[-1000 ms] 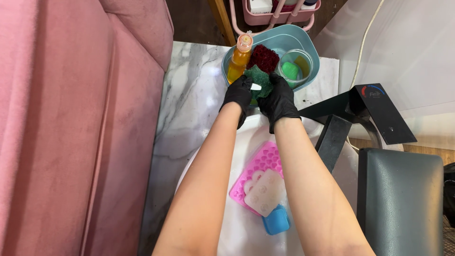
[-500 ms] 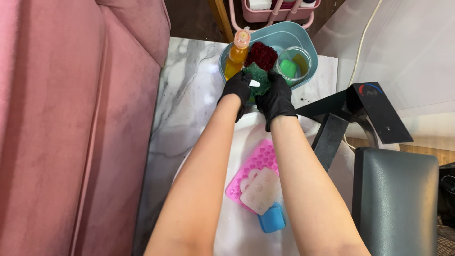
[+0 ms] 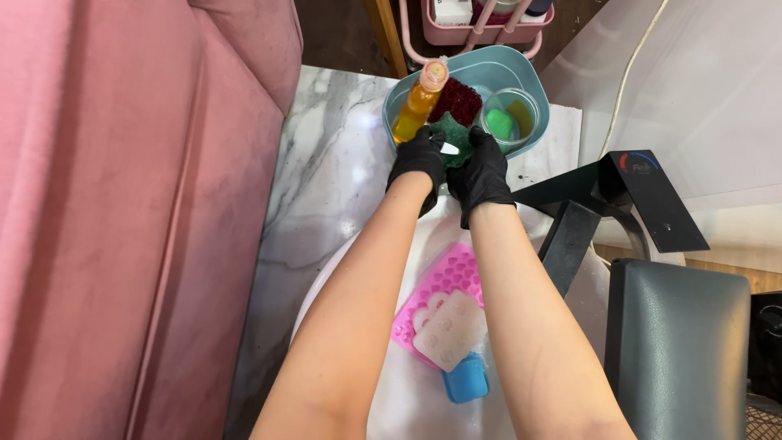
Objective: Washing and scrubbing various silicone candle molds in a sink with soap and water.
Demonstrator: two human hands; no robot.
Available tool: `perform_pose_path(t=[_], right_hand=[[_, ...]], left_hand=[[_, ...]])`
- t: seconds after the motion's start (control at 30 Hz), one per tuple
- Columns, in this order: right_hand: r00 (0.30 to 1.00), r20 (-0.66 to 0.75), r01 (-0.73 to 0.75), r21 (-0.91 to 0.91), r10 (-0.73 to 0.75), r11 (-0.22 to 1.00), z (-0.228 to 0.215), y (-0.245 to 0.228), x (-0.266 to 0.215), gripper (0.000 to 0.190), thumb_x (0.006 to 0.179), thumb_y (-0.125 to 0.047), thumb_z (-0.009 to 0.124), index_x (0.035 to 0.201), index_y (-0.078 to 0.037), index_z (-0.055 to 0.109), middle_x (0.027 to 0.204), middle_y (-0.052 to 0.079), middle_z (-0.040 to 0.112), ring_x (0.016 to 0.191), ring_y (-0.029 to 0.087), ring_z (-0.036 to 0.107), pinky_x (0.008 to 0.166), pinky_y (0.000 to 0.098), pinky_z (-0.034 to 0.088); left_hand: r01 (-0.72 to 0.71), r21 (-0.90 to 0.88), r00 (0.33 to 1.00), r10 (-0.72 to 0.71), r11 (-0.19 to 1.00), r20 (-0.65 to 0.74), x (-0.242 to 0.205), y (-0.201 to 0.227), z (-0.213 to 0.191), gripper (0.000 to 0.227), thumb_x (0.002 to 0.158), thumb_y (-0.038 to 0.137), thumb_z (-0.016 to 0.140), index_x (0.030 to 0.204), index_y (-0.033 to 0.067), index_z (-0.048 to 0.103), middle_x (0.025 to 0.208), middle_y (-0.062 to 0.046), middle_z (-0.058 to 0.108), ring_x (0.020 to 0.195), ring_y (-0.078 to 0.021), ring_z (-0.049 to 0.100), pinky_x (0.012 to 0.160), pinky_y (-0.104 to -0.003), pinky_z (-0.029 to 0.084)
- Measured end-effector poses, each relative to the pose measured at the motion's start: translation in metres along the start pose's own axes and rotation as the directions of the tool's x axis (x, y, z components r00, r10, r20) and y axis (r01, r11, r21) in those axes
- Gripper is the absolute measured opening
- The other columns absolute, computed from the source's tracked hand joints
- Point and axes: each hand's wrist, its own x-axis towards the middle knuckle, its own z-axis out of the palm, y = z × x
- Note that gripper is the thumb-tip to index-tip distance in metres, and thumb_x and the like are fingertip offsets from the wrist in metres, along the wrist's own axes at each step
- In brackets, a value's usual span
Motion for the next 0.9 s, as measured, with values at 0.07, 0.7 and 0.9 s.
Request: perform_pose_path(t=[0.07, 0.7, 0.9], right_hand=[[0.999, 0.034, -0.023, 0.171, 0.017, 0.985, 0.002, -0.001, -0.006, 0.029, 0.095, -0.026, 0.059, 0.115, -0.006, 0.065, 0.111, 0.014, 0.072, 0.099, 0.032, 0.070, 0.086, 0.0458, 0.058], [0.997, 0.071, -0.043, 0.263, 0.025, 0.964, -0.003, -0.004, -0.004, 0.033, 0.095, -0.022, 0.060, 0.121, -0.003, 0.065, 0.115, 0.015, 0.074, 0.104, 0.033, 0.070, 0.087, 0.0444, 0.059], [0.996, 0.093, -0.031, 0.176, 0.015, 0.984, -0.001, -0.007, -0.013, 0.035, 0.097, -0.026, 0.059, 0.122, -0.003, 0.065, 0.117, 0.016, 0.073, 0.108, 0.033, 0.068, 0.093, 0.0432, 0.055]], left_hand=[[-0.059, -0.006, 0.998, 0.060, 0.998, 0.025, 0.013, -0.009, 0.004, 0.054, 0.099, 0.050, 0.050, 0.144, 0.0207, 0.051, 0.144, -0.018, 0.055, 0.133, -0.0380, 0.052, 0.107, -0.046, 0.045], [-0.036, 0.008, 0.994, 0.035, 0.999, 0.106, -0.019, 0.020, -0.025, 0.054, 0.103, 0.052, 0.038, 0.146, 0.0204, 0.050, 0.149, -0.014, 0.053, 0.138, -0.0358, 0.049, 0.111, -0.045, 0.042], [0.033, 0.045, 0.997, -0.036, 0.998, 0.070, -0.019, 0.014, -0.013, 0.055, 0.103, 0.048, 0.030, 0.145, 0.0207, 0.050, 0.150, -0.010, 0.055, 0.138, -0.0304, 0.051, 0.110, -0.042, 0.043]])
